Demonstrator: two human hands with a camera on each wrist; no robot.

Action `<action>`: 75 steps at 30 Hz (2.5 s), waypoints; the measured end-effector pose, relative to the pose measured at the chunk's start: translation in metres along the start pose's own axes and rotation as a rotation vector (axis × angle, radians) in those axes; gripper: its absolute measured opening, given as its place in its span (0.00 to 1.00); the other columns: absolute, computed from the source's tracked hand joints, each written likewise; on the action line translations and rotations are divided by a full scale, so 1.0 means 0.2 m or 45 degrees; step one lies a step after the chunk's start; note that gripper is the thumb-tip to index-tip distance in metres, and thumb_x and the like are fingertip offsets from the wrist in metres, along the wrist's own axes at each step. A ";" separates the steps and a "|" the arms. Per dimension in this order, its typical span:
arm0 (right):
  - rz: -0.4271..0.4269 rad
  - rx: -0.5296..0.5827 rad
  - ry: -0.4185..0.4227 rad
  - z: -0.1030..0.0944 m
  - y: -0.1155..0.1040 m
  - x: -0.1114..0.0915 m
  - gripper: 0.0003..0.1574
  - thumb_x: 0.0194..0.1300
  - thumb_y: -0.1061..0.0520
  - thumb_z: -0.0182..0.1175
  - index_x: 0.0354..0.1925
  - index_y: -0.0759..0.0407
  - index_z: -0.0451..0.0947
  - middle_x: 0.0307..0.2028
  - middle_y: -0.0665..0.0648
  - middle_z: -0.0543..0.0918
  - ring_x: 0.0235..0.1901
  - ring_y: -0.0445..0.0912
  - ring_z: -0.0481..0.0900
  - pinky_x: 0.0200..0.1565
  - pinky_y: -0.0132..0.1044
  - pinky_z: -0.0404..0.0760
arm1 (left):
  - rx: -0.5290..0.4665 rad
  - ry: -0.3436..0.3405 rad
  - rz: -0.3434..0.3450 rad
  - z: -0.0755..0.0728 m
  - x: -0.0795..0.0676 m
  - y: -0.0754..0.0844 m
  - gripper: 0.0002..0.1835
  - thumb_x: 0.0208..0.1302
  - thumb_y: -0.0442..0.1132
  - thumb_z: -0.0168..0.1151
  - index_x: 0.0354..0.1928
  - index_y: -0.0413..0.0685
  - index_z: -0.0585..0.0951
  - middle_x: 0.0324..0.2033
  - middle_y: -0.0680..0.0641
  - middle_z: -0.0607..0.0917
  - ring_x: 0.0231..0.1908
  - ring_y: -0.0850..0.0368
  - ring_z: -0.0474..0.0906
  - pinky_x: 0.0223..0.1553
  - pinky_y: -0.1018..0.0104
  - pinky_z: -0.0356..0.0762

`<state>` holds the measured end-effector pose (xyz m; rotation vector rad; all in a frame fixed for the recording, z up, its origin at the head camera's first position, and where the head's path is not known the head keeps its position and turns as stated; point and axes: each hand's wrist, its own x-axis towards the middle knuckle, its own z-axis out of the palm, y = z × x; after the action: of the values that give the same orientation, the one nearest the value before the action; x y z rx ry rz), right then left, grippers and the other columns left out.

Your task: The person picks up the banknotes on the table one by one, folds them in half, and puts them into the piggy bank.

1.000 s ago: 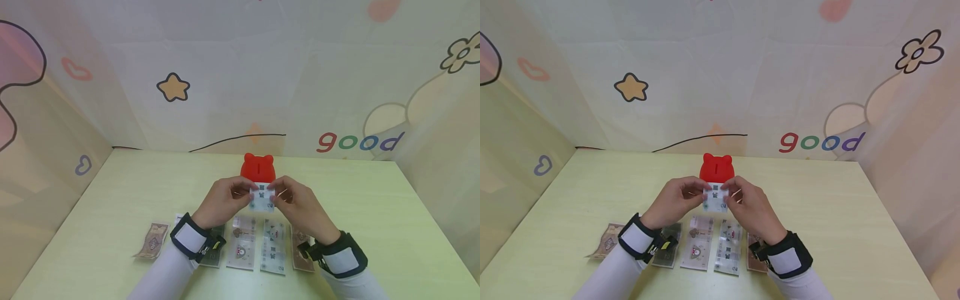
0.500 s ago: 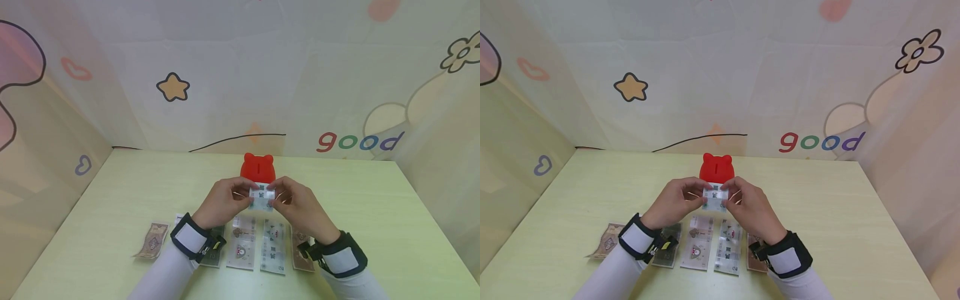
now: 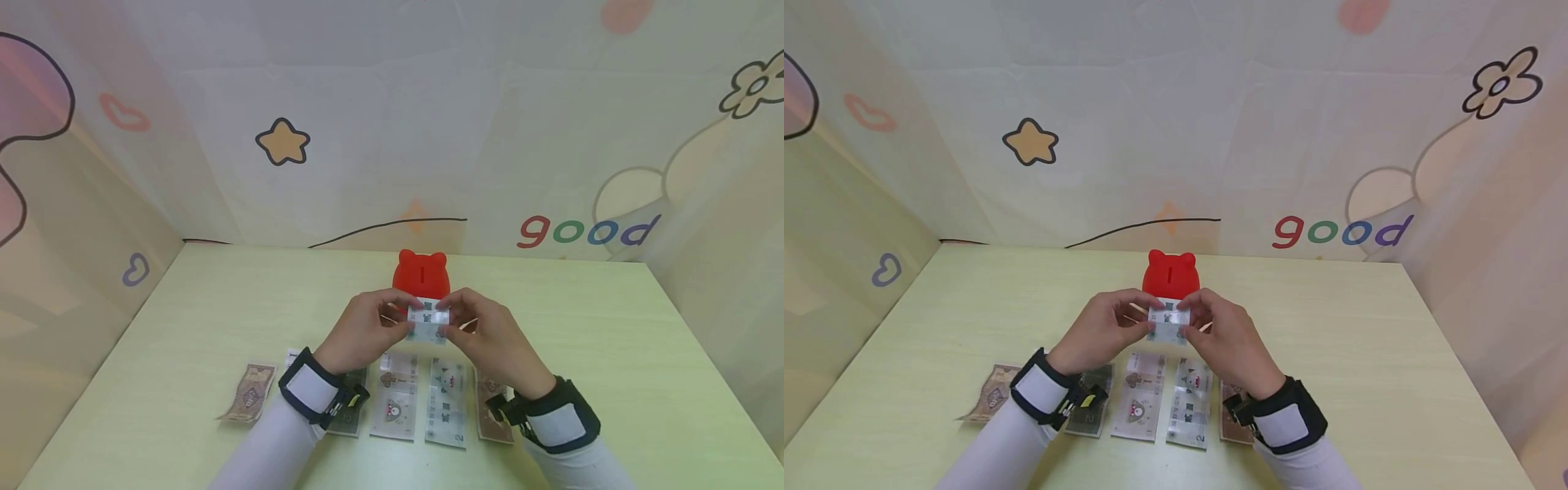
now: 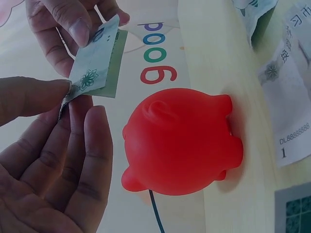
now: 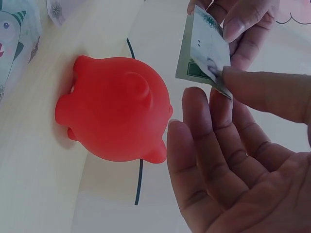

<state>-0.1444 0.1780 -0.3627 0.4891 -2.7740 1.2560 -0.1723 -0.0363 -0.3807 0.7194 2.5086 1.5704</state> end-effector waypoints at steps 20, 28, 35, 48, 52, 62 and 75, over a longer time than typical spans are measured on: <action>0.066 0.028 -0.011 0.00 0.00 0.00 0.18 0.62 0.59 0.64 0.50 0.54 0.75 0.38 0.53 0.80 0.29 0.45 0.79 0.31 0.38 0.84 | 0.052 0.008 -0.041 0.00 0.00 0.01 0.14 0.60 0.36 0.67 0.48 0.56 0.83 0.41 0.52 0.84 0.28 0.57 0.78 0.26 0.64 0.83; 0.082 0.015 -0.015 0.00 0.00 0.00 0.18 0.62 0.59 0.64 0.51 0.54 0.74 0.39 0.53 0.80 0.29 0.46 0.78 0.32 0.38 0.84 | 0.062 0.000 -0.053 0.00 0.00 0.01 0.13 0.61 0.38 0.66 0.48 0.57 0.83 0.37 0.53 0.83 0.26 0.58 0.78 0.23 0.64 0.81; 0.073 0.016 -0.020 0.00 0.01 0.00 0.18 0.62 0.59 0.64 0.51 0.55 0.74 0.39 0.54 0.80 0.30 0.47 0.78 0.32 0.38 0.83 | 0.057 0.001 -0.054 0.00 0.00 0.01 0.13 0.61 0.38 0.67 0.48 0.57 0.83 0.37 0.53 0.83 0.26 0.57 0.78 0.24 0.64 0.81; 0.059 0.029 -0.033 0.00 0.00 0.00 0.20 0.60 0.60 0.66 0.51 0.55 0.74 0.39 0.55 0.80 0.29 0.45 0.78 0.32 0.39 0.84 | 0.059 -0.004 -0.006 0.00 0.00 0.00 0.15 0.59 0.38 0.68 0.49 0.55 0.82 0.36 0.53 0.84 0.29 0.60 0.79 0.29 0.64 0.83; 0.061 0.032 -0.042 0.00 0.01 0.00 0.22 0.59 0.61 0.68 0.51 0.55 0.74 0.39 0.55 0.80 0.29 0.45 0.79 0.32 0.39 0.85 | 0.066 -0.007 0.038 0.00 0.00 0.00 0.16 0.59 0.37 0.68 0.50 0.54 0.82 0.37 0.53 0.83 0.31 0.60 0.78 0.31 0.64 0.83; 0.031 -0.007 -0.031 0.00 0.01 0.00 0.23 0.57 0.61 0.69 0.51 0.56 0.75 0.34 0.54 0.80 0.28 0.46 0.77 0.30 0.38 0.83 | 0.075 -0.010 0.039 0.00 0.00 0.01 0.16 0.59 0.37 0.68 0.50 0.52 0.82 0.40 0.54 0.83 0.34 0.62 0.78 0.38 0.64 0.83; 0.025 -0.020 -0.014 0.00 0.02 0.00 0.16 0.60 0.60 0.67 0.48 0.56 0.79 0.34 0.53 0.82 0.30 0.47 0.76 0.32 0.39 0.81 | 0.090 -0.018 0.078 0.00 0.00 0.00 0.13 0.62 0.38 0.67 0.48 0.54 0.85 0.41 0.56 0.83 0.36 0.64 0.78 0.40 0.65 0.82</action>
<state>-0.1447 0.1797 -0.3654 0.4701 -2.8027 1.2381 -0.1718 -0.0365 -0.3804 0.8205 2.5671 1.4965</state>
